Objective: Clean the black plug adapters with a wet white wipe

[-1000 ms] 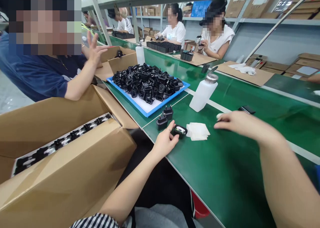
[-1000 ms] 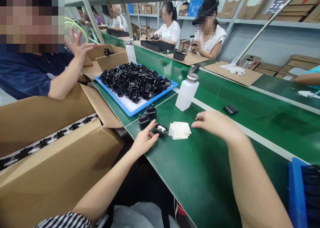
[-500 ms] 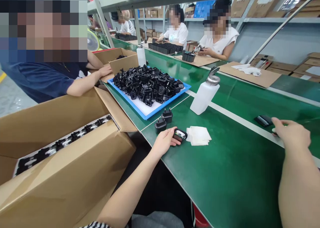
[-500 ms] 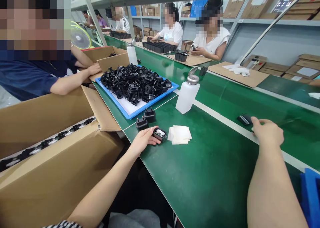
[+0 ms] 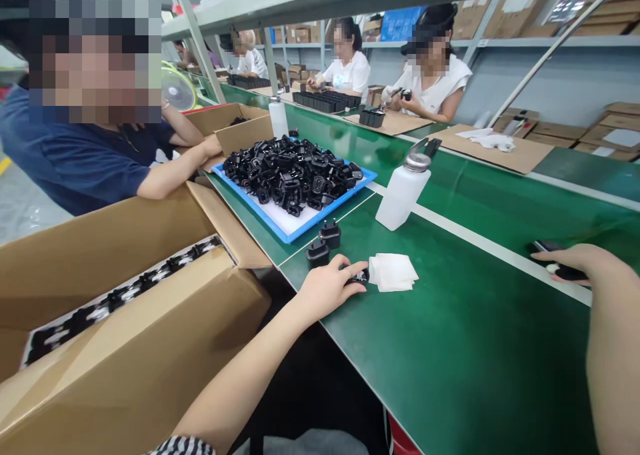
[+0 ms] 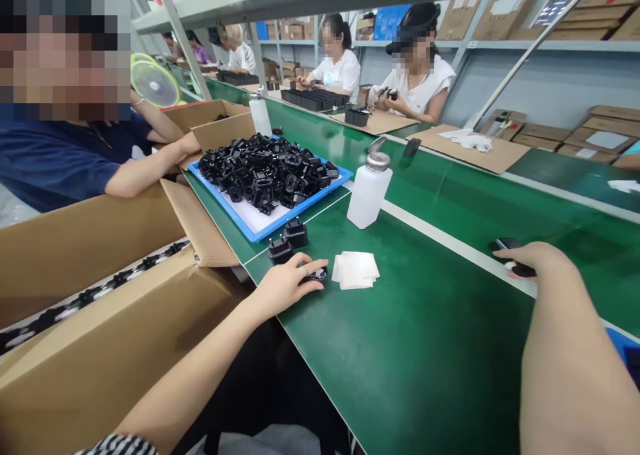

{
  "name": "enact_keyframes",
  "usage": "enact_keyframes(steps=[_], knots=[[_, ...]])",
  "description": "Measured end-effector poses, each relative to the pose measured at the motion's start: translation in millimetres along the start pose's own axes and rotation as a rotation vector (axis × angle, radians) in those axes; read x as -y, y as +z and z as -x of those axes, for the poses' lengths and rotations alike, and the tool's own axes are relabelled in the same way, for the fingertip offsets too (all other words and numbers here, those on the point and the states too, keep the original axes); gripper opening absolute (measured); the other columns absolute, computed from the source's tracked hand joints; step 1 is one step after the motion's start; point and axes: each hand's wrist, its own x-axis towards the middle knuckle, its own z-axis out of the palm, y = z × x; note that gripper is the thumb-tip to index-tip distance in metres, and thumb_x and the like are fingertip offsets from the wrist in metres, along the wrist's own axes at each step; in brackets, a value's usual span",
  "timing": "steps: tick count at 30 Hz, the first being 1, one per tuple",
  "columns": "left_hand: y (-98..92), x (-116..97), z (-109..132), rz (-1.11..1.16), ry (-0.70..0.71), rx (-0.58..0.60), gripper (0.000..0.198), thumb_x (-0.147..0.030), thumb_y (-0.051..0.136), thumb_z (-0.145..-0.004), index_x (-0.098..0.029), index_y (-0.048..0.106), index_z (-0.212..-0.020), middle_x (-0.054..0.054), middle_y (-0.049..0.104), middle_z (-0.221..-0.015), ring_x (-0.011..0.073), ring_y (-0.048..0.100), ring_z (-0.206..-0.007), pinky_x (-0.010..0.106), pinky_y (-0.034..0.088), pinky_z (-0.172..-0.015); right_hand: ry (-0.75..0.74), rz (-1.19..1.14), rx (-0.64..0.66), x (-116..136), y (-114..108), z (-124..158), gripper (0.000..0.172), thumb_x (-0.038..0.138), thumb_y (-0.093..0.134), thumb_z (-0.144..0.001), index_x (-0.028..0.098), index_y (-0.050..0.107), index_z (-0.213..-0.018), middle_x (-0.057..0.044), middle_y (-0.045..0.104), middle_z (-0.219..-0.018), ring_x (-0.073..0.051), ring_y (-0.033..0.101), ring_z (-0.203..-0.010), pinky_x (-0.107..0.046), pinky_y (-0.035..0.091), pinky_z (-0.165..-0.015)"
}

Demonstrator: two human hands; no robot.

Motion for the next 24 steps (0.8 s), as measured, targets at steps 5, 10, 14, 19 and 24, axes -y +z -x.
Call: enact_keyframes(steps=[5,10,14,19,24], knots=[[7.2,3.4,6.2,0.105,-0.093,-0.044,0.048,-0.036,0.042,-0.072,-0.024,0.029,-0.117,0.002,0.047,-0.099,0.0113,0.051,-0.067,0.023,0.042,-0.061,-0.213,-0.168,0.329,43.9,17.6,42.9,0.023,0.032,0.054,-0.068,0.016,0.046,-0.083,-0.002,0.053,-0.054,-0.012,0.051,-0.045,-0.022,0.042,-0.047],[12.6,7.9,11.2,0.258,-0.135,-0.038,0.047,-0.033,0.045,-0.07,-0.022,0.033,-0.114,-0.001,0.052,-0.082,0.0085,0.047,-0.057,0.022,0.04,-0.061,-0.645,0.187,0.336,111.7,70.9,95.9,0.043,0.037,0.059,-0.061,0.018,0.044,-0.096,-0.001,0.054,-0.061,-0.017,0.052,-0.05,-0.026,0.04,-0.046],[12.9,10.8,12.2,0.363,-0.216,-0.015,0.049,-0.034,0.049,-0.066,-0.021,0.037,-0.112,-0.005,0.044,-0.058,0.0097,0.047,-0.056,0.021,0.038,-0.056,-0.731,0.269,0.209,121.7,74.8,111.9,0.051,0.036,0.055,-0.062,0.015,0.038,-0.105,-0.006,0.054,-0.071,-0.022,0.053,-0.063,-0.029,0.04,-0.05],[14.6,11.3,10.9,0.475,-0.225,-0.07,0.038,-0.034,0.052,-0.064,-0.021,0.049,-0.099,-0.004,0.048,-0.062,0.0097,0.047,-0.059,0.021,0.037,-0.058,-0.845,-0.393,0.572,116.4,60.8,134.6,0.037,0.023,0.044,-0.066,0.018,0.033,-0.101,-0.005,0.054,-0.086,-0.018,0.052,-0.082,-0.03,0.043,-0.067],[14.1,11.9,11.5,0.567,-0.165,-0.11,0.038,-0.03,0.054,-0.063,-0.02,0.049,-0.099,-0.002,0.053,-0.075,0.0079,0.046,-0.058,0.02,0.038,-0.059,-0.907,-0.816,0.732,130.2,90.7,177.6,0.03,0.022,0.05,-0.063,0.019,0.041,-0.092,-0.006,0.053,-0.096,-0.017,0.049,-0.091,-0.032,0.04,-0.077]])
